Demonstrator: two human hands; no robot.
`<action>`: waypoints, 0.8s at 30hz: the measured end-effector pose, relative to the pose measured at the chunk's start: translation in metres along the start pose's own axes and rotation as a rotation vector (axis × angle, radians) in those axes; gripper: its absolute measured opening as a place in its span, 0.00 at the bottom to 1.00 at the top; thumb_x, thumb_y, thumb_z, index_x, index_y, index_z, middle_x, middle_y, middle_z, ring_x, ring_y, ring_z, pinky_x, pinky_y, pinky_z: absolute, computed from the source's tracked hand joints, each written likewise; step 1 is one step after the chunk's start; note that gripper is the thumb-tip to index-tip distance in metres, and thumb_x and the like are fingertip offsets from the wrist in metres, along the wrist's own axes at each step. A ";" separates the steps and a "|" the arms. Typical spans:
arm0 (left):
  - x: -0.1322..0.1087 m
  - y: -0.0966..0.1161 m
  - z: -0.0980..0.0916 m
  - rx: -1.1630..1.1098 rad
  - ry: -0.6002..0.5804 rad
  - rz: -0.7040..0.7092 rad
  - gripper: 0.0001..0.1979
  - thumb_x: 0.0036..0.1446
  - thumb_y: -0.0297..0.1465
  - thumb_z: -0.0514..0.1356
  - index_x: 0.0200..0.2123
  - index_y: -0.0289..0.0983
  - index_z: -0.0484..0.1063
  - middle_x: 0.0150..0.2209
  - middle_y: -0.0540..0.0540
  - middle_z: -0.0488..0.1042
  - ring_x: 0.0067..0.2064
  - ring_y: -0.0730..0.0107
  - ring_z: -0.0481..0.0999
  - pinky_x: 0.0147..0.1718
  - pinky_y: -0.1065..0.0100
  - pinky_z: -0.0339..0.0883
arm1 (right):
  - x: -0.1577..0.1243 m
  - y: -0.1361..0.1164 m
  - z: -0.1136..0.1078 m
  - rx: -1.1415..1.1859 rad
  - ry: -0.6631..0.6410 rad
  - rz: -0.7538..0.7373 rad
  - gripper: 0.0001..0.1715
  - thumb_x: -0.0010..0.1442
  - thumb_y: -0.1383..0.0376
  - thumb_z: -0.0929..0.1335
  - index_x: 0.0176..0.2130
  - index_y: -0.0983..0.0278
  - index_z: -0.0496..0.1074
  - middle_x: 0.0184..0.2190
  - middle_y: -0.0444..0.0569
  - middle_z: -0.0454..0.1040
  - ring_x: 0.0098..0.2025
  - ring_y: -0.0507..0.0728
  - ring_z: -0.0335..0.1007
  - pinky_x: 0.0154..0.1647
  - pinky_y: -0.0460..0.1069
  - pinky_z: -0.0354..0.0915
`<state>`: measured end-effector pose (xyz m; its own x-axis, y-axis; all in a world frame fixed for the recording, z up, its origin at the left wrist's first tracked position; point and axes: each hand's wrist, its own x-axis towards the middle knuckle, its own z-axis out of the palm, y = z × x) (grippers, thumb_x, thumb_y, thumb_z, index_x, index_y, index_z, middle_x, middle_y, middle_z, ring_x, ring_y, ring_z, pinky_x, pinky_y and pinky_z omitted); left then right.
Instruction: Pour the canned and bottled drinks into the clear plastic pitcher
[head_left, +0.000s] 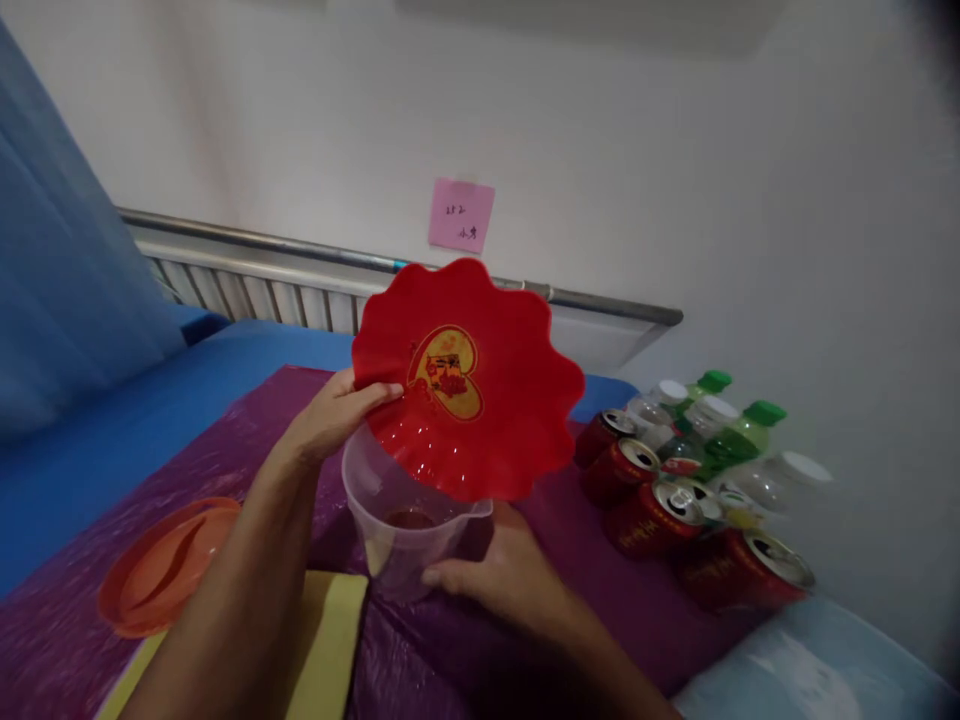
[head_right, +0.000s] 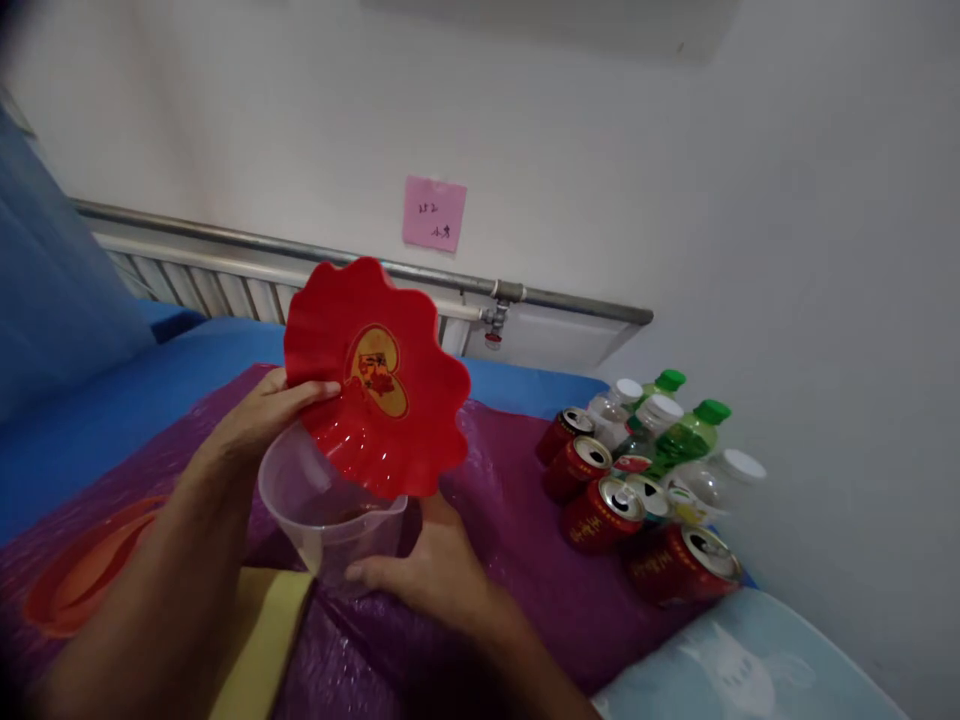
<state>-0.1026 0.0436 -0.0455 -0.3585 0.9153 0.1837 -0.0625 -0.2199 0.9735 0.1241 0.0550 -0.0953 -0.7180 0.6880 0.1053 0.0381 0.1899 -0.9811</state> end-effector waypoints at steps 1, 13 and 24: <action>0.000 0.000 0.005 0.014 0.030 -0.002 0.10 0.45 0.33 0.68 0.32 0.36 0.78 0.30 0.48 0.78 0.30 0.68 0.75 0.30 0.70 0.69 | -0.002 0.005 -0.001 0.014 0.040 0.007 0.33 0.38 0.63 0.79 0.46 0.58 0.73 0.43 0.47 0.79 0.44 0.60 0.77 0.47 0.55 0.73; 0.012 -0.026 0.053 -0.139 0.289 0.260 0.08 0.44 0.31 0.67 0.32 0.37 0.77 0.30 0.52 0.77 0.32 0.71 0.75 0.35 0.70 0.71 | 0.009 0.032 -0.065 0.171 0.179 -0.083 0.56 0.36 0.63 0.79 0.62 0.56 0.60 0.63 0.51 0.63 0.63 0.65 0.59 0.64 0.60 0.57; 0.012 -0.034 0.057 -0.023 0.278 0.308 0.09 0.48 0.33 0.65 0.34 0.37 0.76 0.33 0.50 0.77 0.35 0.70 0.76 0.40 0.67 0.71 | 0.019 0.039 -0.072 0.209 0.123 -0.086 0.57 0.35 0.59 0.79 0.61 0.58 0.60 0.64 0.51 0.62 0.66 0.64 0.56 0.67 0.59 0.53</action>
<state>-0.0511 0.0811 -0.0685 -0.6011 0.6806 0.4190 0.0671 -0.4795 0.8750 0.1615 0.1261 -0.1203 -0.6223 0.7580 0.1957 -0.1730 0.1107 -0.9787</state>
